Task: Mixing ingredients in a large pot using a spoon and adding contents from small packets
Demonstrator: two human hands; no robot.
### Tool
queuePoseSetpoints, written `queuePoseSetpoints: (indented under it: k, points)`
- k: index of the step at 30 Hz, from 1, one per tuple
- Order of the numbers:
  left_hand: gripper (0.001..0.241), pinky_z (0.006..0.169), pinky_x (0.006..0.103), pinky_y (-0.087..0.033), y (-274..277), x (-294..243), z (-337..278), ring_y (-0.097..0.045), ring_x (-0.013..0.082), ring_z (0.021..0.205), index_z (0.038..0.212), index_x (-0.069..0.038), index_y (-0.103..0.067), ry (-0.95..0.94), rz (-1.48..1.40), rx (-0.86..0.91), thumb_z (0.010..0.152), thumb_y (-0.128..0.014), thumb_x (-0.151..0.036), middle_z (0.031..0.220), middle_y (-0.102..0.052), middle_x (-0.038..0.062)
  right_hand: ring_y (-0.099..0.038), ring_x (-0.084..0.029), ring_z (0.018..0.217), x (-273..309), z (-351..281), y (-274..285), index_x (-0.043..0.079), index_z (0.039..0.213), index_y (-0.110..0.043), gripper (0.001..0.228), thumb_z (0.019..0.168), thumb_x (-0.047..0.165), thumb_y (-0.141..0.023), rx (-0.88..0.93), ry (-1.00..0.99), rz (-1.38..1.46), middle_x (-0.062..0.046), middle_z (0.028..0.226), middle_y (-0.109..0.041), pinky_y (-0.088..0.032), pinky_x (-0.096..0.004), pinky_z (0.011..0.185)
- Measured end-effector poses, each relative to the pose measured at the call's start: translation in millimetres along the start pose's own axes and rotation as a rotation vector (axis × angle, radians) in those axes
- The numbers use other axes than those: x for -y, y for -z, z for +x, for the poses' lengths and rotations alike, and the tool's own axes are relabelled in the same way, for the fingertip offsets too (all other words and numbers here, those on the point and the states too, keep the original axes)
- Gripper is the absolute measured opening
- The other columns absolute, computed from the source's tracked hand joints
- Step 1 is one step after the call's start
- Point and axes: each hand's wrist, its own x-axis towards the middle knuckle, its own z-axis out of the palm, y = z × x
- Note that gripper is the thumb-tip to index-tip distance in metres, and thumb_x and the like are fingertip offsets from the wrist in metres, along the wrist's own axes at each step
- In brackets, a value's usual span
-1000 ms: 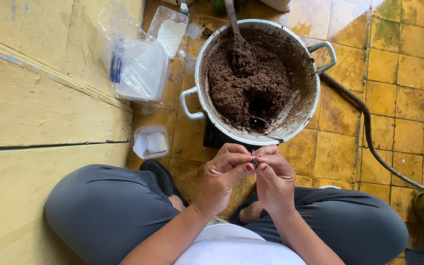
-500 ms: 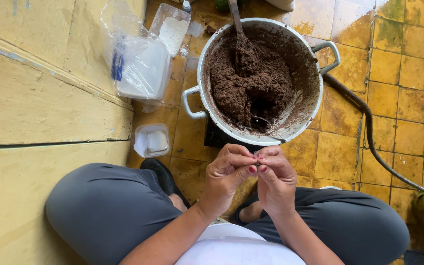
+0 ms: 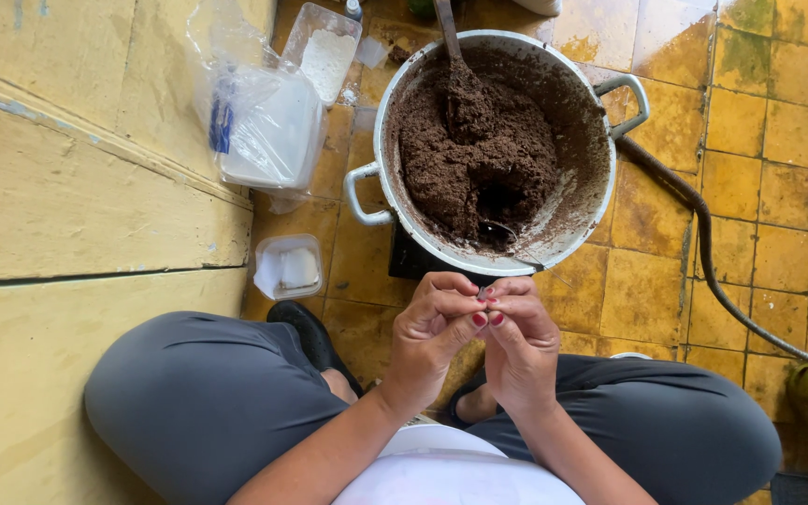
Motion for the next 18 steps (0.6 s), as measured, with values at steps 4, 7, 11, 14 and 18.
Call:
queuePoseSetpoints:
  k: [4, 7, 11, 14, 18]
  points:
    - [0.011, 0.069, 0.0253, -0.065, 1, 2, 0, -0.068, 0.0147, 0.089, 0.1, 0.006, -0.074, 0.002, -0.011, 0.001, 0.092, -0.075, 0.0, 0.11, -0.06, 0.015, -0.059, -0.024, 0.098, -1, -1, -5, -0.005, 0.096, -0.07, 0.006, 0.094, 0.0, -0.067, -0.01, -0.013, -0.02, -0.017, 0.102, -0.055, -0.051, -0.03, 0.078]
    - [0.01, 0.067, 0.0244, -0.065, -2, 0, 1, -0.069, 0.0144, 0.088, 0.1, 0.006, -0.074, 0.01, -0.014, -0.007, 0.092, -0.074, -0.001, 0.11, -0.06, 0.014, -0.058, -0.024, 0.1, -4, -3, -4, -0.006, 0.098, -0.069, 0.006, 0.094, -0.001, -0.067, -0.021, -0.012, -0.037, -0.017, 0.103, -0.054, -0.051, -0.032, 0.086]
    - [0.011, 0.066, 0.0232, -0.065, 1, 6, 1, -0.069, 0.0136, 0.087, 0.1, 0.006, -0.074, 0.015, -0.009, -0.009, 0.093, -0.074, -0.002, 0.11, -0.06, 0.013, -0.058, -0.023, 0.101, -9, -3, 0, -0.005, 0.098, -0.07, 0.006, 0.094, -0.001, -0.067, -0.029, -0.02, -0.034, -0.016, 0.103, -0.054, -0.05, -0.032, 0.086]
    - [0.011, 0.063, 0.0236, -0.065, 2, 11, 2, -0.072, 0.0153, 0.082, 0.099, 0.006, -0.074, 0.022, -0.022, -0.035, 0.092, -0.075, -0.001, 0.109, -0.061, 0.014, -0.058, -0.023, 0.101, -13, -2, 4, -0.005, 0.097, -0.07, 0.005, 0.094, -0.001, -0.068, -0.038, -0.007, -0.038, -0.016, 0.103, -0.054, -0.05, -0.031, 0.086]
    - [0.01, 0.061, 0.0234, -0.064, 2, 13, 3, -0.07, 0.0132, 0.078, 0.098, 0.006, -0.074, 0.028, -0.012, -0.062, 0.092, -0.075, -0.002, 0.108, -0.061, 0.013, -0.058, -0.021, 0.101, -9, -2, -7, -0.004, 0.097, -0.07, 0.005, 0.095, -0.002, -0.067, -0.06, -0.044, -0.017, -0.014, 0.103, -0.055, -0.049, -0.029, 0.086]
